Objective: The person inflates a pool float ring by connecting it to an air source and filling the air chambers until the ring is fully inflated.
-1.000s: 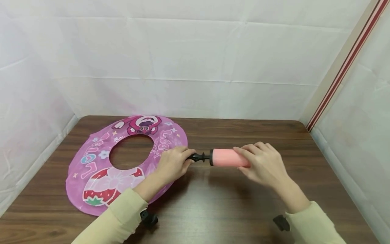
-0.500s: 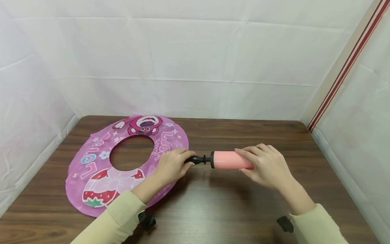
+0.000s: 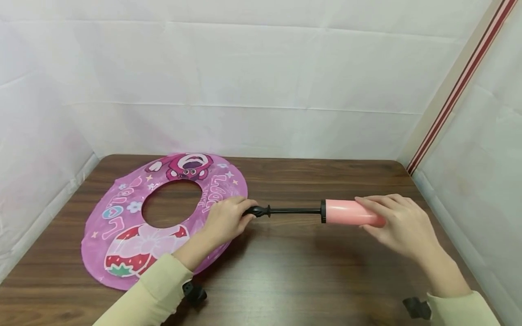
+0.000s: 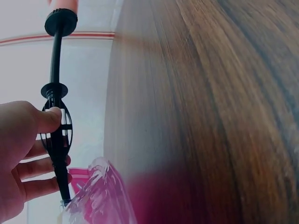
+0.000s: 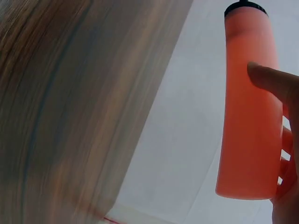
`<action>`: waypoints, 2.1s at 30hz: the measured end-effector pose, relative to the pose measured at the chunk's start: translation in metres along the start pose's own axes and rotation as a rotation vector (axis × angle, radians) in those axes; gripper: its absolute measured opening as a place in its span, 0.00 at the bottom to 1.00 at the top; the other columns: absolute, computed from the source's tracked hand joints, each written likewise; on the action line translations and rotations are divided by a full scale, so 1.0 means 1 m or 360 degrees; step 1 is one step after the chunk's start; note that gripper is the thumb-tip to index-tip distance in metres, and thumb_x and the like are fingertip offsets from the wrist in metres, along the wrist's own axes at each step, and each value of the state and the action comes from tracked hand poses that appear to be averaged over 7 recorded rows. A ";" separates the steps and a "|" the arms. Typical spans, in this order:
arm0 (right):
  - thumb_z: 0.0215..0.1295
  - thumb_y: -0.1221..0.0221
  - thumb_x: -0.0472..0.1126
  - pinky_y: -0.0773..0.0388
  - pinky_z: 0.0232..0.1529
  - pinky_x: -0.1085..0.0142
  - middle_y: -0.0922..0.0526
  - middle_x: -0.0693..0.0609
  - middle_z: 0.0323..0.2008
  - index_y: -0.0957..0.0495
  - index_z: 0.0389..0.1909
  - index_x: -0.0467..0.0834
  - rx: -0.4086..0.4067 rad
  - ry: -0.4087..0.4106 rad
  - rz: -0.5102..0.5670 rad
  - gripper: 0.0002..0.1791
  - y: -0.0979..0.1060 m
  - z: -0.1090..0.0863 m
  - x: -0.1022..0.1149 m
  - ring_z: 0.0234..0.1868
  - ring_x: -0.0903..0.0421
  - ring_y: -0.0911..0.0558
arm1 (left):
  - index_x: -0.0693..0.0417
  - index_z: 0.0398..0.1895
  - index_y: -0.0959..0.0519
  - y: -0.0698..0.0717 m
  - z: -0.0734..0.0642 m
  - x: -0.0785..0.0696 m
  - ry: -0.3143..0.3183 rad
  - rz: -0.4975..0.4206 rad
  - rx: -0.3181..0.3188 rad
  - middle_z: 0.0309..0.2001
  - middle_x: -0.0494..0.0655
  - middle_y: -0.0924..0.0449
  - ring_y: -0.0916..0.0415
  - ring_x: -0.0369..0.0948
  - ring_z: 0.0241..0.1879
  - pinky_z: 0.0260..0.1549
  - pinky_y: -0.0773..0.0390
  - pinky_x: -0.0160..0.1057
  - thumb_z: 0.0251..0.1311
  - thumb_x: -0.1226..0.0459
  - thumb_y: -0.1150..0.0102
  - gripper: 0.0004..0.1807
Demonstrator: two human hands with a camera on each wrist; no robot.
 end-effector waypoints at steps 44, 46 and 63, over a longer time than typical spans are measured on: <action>0.52 0.47 0.69 0.27 0.34 0.53 0.16 0.51 0.38 0.20 0.48 0.51 0.0095 0.0111 -0.0002 0.32 -0.016 0.028 0.023 0.37 0.49 0.21 | 0.48 0.38 0.19 0.001 0.006 -0.001 -0.0012 0.0034 0.0086 0.31 0.41 0.19 0.21 0.42 0.27 0.21 0.24 0.42 0.50 0.58 0.35 0.12; 0.50 0.42 0.65 0.27 0.34 0.54 0.16 0.50 0.37 0.20 0.48 0.49 0.0081 0.0201 -0.0009 0.30 -0.025 0.037 0.035 0.35 0.48 0.21 | 0.48 0.39 0.19 0.000 0.008 -0.005 -0.0037 0.0037 0.0087 0.32 0.42 0.19 0.21 0.42 0.27 0.22 0.24 0.41 0.50 0.58 0.35 0.12; 0.39 0.31 0.54 0.27 0.39 0.55 0.18 0.52 0.40 0.22 0.50 0.51 0.0203 0.0176 0.0039 0.31 -0.058 0.044 0.065 0.39 0.50 0.22 | 0.47 0.39 0.19 -0.004 0.003 -0.002 -0.0034 0.0062 0.0157 0.32 0.41 0.20 0.21 0.41 0.30 0.22 0.24 0.40 0.50 0.57 0.35 0.12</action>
Point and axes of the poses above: each hand's wrist, its own z-axis towards the middle knuckle, its own y-axis out of the back of the hand, x = y × z, the point moved 5 cm from there along z, towards the middle knuckle
